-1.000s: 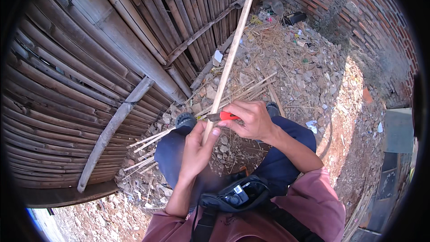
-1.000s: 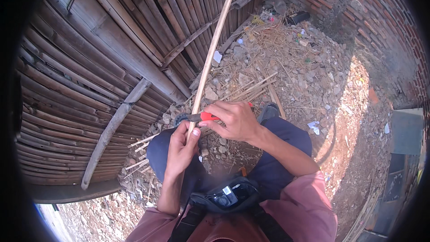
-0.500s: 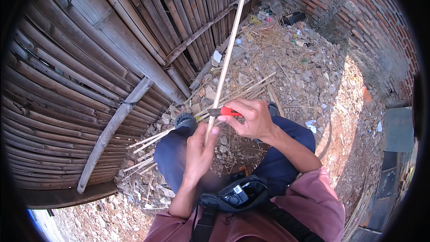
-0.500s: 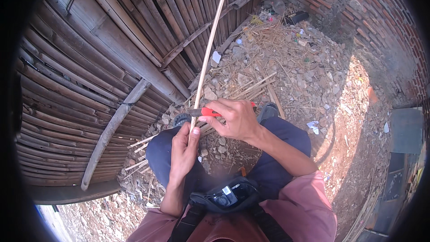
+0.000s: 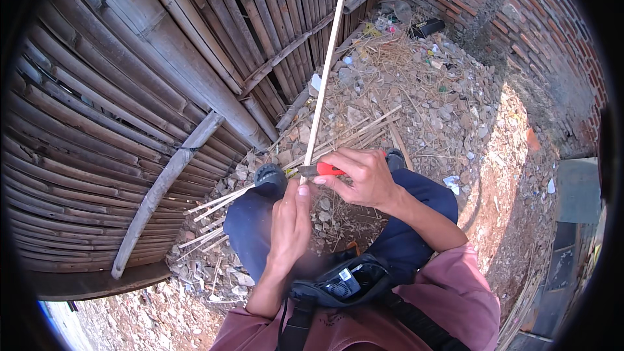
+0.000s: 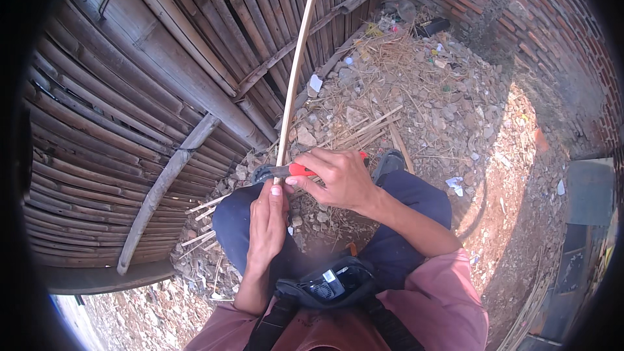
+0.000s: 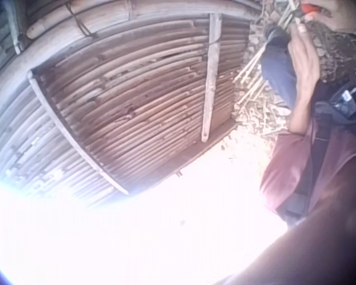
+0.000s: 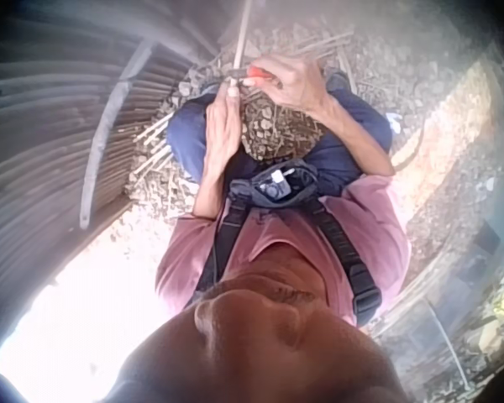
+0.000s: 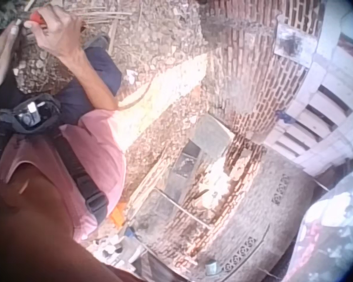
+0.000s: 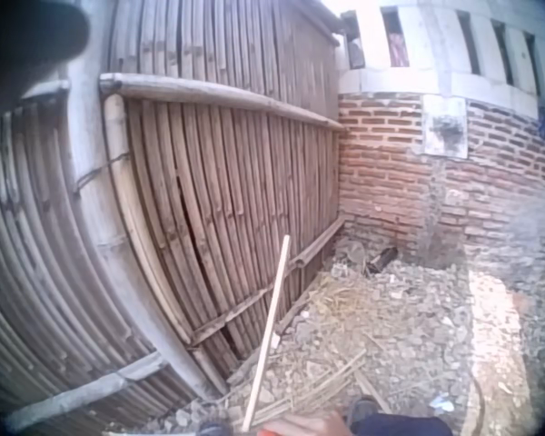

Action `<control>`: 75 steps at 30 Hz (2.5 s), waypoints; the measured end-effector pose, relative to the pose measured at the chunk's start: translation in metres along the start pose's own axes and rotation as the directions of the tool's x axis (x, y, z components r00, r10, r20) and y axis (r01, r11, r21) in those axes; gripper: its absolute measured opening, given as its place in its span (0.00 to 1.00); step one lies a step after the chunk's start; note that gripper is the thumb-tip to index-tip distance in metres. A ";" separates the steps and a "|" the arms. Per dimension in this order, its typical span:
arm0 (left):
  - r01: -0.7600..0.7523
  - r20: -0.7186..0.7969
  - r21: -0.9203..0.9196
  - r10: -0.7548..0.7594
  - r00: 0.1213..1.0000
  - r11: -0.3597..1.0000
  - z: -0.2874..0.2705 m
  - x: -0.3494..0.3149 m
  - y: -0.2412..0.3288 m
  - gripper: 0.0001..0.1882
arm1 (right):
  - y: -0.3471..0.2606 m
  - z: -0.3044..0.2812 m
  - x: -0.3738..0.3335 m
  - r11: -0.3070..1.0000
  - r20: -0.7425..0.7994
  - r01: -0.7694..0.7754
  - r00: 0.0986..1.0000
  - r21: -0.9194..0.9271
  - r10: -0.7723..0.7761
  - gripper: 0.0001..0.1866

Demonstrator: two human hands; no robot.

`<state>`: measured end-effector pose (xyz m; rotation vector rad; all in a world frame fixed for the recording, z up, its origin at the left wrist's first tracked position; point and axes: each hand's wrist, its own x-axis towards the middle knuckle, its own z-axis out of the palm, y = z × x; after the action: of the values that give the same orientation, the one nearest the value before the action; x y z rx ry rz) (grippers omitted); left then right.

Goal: The person whittles a long bamboo stick using a utility knife to shave off thin layers of wood.

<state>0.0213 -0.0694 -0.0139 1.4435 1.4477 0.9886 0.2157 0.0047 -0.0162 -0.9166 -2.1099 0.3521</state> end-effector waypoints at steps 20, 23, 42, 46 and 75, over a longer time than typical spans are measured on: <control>-0.054 -0.083 0.230 0.075 0.994 0.972 0.011 -0.005 0.000 0.10 | 0.002 -0.001 0.005 0.996 -0.108 -0.008 0.994 -0.092 -0.002 0.14; -0.050 -0.080 0.256 0.073 0.994 0.965 0.010 -0.007 -0.003 0.10 | 0.000 -0.005 0.009 0.996 -0.083 -0.025 0.996 -0.090 0.017 0.14; -0.019 0.007 0.308 0.018 1.000 0.951 0.017 -0.048 -0.029 0.11 | 0.046 -0.040 0.042 0.949 -0.248 -0.280 0.938 -0.141 0.240 0.17; 0.031 0.044 0.309 -0.047 0.998 0.951 0.020 -0.052 -0.027 0.11 | 0.064 -0.051 0.048 0.933 -0.301 -0.316 0.919 -0.170 0.257 0.17; -0.033 0.023 0.121 0.031 0.999 0.992 -0.013 -0.023 -0.013 0.19 | 0.095 -0.058 0.029 0.928 -0.283 -0.316 0.889 0.196 0.362 0.15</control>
<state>0.0037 -0.0920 -0.0212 1.5641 1.4952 0.9157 0.2942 0.0890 -0.0120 -1.1742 -1.6092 0.4957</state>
